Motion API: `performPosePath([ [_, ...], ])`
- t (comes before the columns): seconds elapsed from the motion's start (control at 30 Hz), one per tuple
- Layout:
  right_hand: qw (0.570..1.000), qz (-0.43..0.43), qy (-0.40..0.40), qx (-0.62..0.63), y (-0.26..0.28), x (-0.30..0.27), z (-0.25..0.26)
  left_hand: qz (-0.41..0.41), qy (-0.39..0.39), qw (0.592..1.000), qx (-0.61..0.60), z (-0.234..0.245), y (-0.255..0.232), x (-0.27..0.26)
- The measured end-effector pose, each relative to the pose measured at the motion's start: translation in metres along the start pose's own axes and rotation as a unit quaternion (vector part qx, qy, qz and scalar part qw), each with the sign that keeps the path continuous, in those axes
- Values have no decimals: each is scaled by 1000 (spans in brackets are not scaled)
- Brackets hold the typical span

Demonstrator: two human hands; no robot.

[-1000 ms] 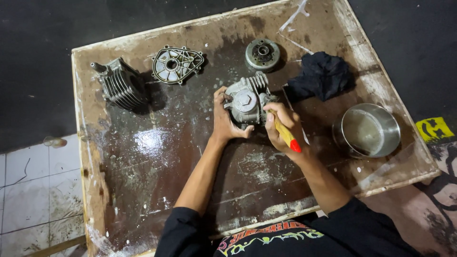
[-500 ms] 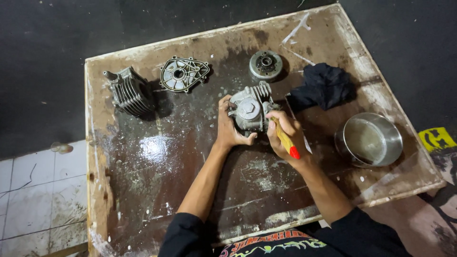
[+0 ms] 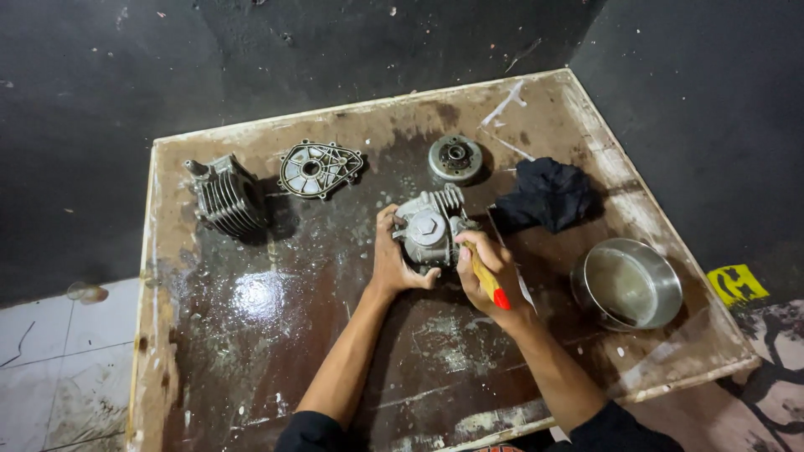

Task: The person scrubs a metal engine cylinder head with a brush dipped in liquid, then uses a sanding block to rub the surface. The person rotates the part to clean different sides.

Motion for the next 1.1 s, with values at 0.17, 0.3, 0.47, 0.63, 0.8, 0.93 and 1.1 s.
performPosePath([
  [0.17, 1000, 7, -2, 13, 4, 4, 0, 20, 0, 999, -28, 1, -3, 6],
  [0.3, 1000, -8, 3, -19, -11, -2, -3, 31, -4, 999, -13, -2, 3, 0],
  [0.47, 994, 19, -97, -40, -6, -3, 16, 22, -13, 1000, -4, 2, 6, -3],
  [0.63, 989, 47, -106, -89, 14, -10, 5, 52, -18, 996, -65, 0, 3, 6],
  [0.8, 998, 9, -56, -23, -10, -12, 7, 21, -25, 999, -35, 3, -4, 5],
  [0.93, 996, -32, -62, -60, -42, -14, 18, 28, -18, 999, -43, 1, -2, 3],
  [1.1, 990, 21, -81, -116, -12, 4, 27, 6, -15, 1000, -20, -1, -1, 3],
])
Point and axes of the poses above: each hand's wrist, its own x-axis towards the middle knuckle, its own z-axis out of the back of the hand, y = z × x, the point moved 8 cm from there along x, towards the middle knuckle, and after that the axes turned 15 degrees about -y, right-handed, at the moved point
